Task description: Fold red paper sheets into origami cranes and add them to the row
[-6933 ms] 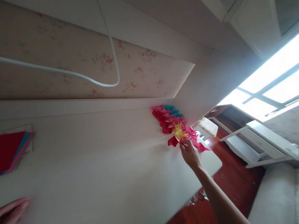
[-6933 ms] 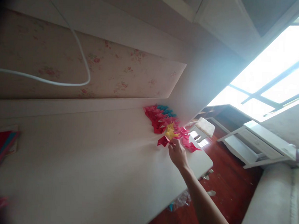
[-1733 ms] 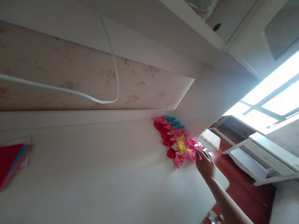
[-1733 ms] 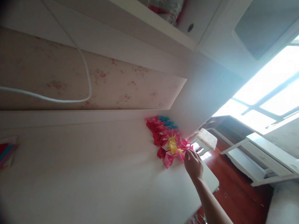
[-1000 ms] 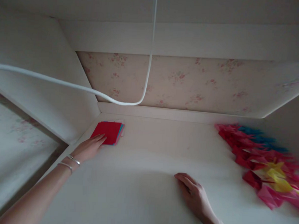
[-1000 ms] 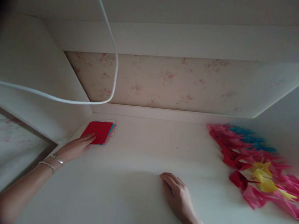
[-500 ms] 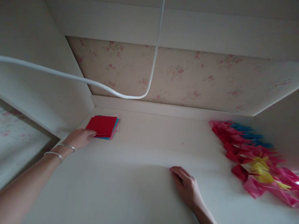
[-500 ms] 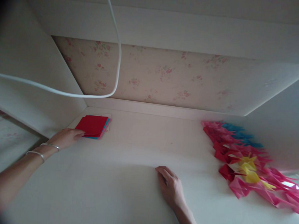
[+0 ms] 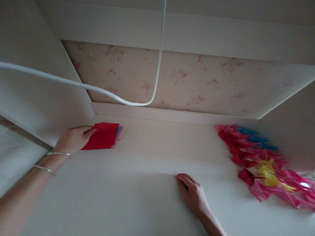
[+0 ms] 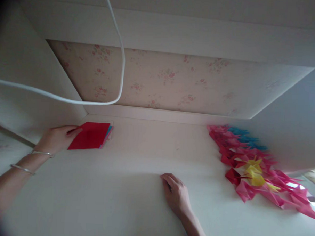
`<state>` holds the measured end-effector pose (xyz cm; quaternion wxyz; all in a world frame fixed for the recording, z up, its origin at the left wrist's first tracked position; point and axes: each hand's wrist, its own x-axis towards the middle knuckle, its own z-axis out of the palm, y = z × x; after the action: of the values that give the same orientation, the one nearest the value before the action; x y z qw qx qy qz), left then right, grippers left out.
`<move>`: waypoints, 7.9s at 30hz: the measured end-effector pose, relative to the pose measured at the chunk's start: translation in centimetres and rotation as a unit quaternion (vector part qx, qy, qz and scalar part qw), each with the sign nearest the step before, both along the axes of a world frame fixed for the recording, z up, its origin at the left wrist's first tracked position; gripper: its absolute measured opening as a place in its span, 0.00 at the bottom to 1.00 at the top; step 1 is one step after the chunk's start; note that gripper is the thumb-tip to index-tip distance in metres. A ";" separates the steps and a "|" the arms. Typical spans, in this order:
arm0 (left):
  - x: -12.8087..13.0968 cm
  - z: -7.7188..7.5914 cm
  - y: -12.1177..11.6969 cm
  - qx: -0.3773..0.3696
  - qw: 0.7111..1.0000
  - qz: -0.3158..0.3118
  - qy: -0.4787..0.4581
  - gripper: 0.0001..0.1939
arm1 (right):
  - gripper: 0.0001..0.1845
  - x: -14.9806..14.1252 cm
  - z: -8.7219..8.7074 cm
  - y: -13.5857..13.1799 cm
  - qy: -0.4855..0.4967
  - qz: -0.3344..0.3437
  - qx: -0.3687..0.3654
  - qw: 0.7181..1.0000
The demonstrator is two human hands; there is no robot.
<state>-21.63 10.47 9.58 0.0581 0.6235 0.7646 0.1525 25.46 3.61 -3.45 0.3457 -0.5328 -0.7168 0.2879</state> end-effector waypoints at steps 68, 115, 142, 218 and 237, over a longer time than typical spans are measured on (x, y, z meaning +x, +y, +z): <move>21.2 -9.4 -7.8 0.013 0.814 -0.115 -0.569 0.14 | 0.18 -0.7 2.0 2.9 0.349 0.025 -0.139 0.926; 23.3 -9.4 -9.3 0.032 0.889 -0.199 -0.412 0.19 | 0.14 -4.4 1.6 1.0 0.378 -0.092 -0.099 0.916; 23.5 -10.2 -9.4 0.043 0.895 -0.235 -0.376 0.19 | 0.12 -4.6 2.1 0.6 0.388 -0.090 -0.146 0.905; 23.4 -10.1 -9.4 0.165 0.902 -0.257 -0.305 0.20 | 0.21 -6.6 2.7 0.7 0.404 -0.105 -0.126 0.900; 23.1 -9.9 -9.3 0.122 0.907 -0.224 -0.335 0.18 | 0.25 -6.4 1.7 0.5 0.374 -0.061 -0.151 0.913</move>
<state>1.46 1.18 -0.28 0.2672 0.6928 0.5155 0.4275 19.06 4.07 -1.74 0.5211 -0.4748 -0.4489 0.5491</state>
